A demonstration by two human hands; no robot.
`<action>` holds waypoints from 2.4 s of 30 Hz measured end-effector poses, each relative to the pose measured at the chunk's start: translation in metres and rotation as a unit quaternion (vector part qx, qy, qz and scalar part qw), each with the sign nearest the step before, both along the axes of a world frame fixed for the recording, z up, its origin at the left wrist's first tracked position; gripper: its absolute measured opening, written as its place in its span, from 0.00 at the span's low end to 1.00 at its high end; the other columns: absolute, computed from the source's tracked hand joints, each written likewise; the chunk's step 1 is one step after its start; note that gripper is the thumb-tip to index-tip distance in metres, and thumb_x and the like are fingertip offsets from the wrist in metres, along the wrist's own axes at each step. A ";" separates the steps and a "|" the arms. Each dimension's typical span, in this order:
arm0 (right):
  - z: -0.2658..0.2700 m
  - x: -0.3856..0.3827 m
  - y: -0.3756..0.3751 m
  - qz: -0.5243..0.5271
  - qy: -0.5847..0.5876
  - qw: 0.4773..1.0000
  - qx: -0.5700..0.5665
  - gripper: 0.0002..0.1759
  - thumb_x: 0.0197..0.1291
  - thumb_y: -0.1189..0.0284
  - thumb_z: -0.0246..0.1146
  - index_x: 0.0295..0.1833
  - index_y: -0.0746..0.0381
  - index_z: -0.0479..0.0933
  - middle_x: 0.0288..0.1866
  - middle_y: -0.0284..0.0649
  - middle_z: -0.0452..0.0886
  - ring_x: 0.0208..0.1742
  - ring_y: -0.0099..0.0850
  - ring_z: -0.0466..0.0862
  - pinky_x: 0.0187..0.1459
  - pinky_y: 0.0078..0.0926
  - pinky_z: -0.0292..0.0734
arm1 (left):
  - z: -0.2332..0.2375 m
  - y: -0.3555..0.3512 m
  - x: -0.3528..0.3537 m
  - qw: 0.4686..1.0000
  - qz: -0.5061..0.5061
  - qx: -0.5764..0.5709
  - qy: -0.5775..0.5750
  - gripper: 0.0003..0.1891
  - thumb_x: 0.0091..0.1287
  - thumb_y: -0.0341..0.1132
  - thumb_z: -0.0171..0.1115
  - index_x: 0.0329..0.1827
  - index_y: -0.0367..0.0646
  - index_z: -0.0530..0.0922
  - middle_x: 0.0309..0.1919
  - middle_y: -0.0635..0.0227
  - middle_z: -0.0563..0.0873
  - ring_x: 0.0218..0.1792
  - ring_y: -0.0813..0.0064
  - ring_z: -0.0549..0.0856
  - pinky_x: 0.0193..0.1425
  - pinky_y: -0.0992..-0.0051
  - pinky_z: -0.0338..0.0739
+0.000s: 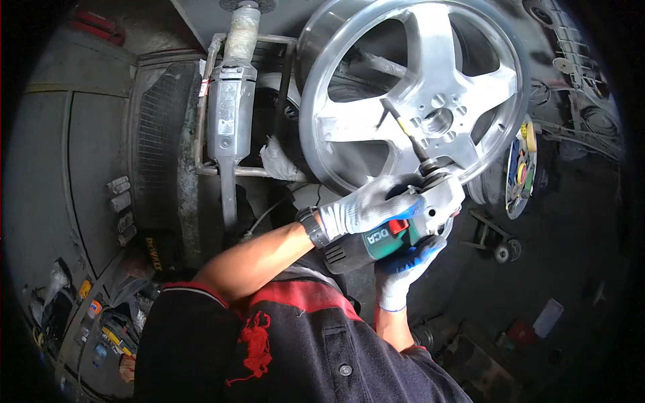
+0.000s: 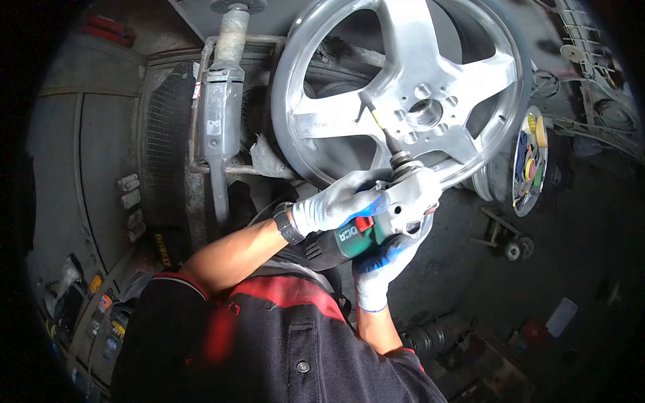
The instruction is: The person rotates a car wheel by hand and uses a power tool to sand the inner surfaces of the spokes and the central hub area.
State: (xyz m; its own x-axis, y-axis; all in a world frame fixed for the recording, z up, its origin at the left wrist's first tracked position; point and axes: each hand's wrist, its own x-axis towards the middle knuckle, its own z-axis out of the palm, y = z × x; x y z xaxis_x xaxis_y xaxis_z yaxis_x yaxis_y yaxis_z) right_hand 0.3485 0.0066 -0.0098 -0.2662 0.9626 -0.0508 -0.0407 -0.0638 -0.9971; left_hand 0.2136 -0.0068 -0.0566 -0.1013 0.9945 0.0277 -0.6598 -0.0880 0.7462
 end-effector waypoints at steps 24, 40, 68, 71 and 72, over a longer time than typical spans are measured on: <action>0.013 -0.010 0.009 0.021 -0.012 1.000 0.020 0.38 0.77 0.47 0.47 0.82 0.57 0.52 0.78 0.40 0.63 0.76 0.37 0.65 0.77 0.41 0.57 | 0.001 0.011 0.000 0.999 0.022 0.025 0.011 0.35 0.72 0.51 0.59 0.71 0.28 0.68 0.58 0.61 0.81 0.59 0.75 0.77 0.67 0.74 0.69; 0.007 -0.010 -0.023 0.132 -0.061 0.989 0.014 0.50 0.68 0.41 0.59 0.82 0.62 0.50 0.76 0.44 0.64 0.73 0.38 0.69 0.73 0.40 0.63 | -0.003 -0.053 0.002 0.995 0.091 -0.034 -0.017 0.46 0.68 0.60 0.60 0.75 0.27 0.62 0.66 0.56 0.76 0.67 0.69 0.75 0.73 0.69 0.67; 0.009 -0.013 -0.031 0.067 -0.052 0.996 -0.024 0.61 0.58 0.37 0.67 0.80 0.67 0.49 0.74 0.45 0.66 0.72 0.35 0.68 0.72 0.38 0.64 | -0.015 -0.052 0.007 0.993 0.105 -0.033 0.038 0.39 0.69 0.55 0.61 0.72 0.29 0.67 0.61 0.57 0.80 0.62 0.70 0.79 0.70 0.69 0.70; 0.007 -0.006 -0.012 0.049 -0.053 0.997 -0.006 0.56 0.63 0.38 0.63 0.81 0.64 0.50 0.76 0.44 0.64 0.74 0.36 0.67 0.74 0.39 0.60 | -0.004 -0.027 0.002 0.999 0.051 -0.010 0.015 0.39 0.71 0.56 0.58 0.72 0.29 0.67 0.60 0.58 0.81 0.62 0.71 0.78 0.68 0.70 0.71; 0.008 -0.005 -0.006 0.056 -0.038 0.998 0.009 0.51 0.67 0.41 0.60 0.81 0.63 0.50 0.77 0.44 0.62 0.75 0.36 0.65 0.75 0.40 0.58 | -0.004 -0.017 0.000 0.999 0.031 -0.015 -0.005 0.38 0.72 0.55 0.59 0.72 0.29 0.67 0.61 0.58 0.81 0.63 0.72 0.77 0.69 0.71 0.70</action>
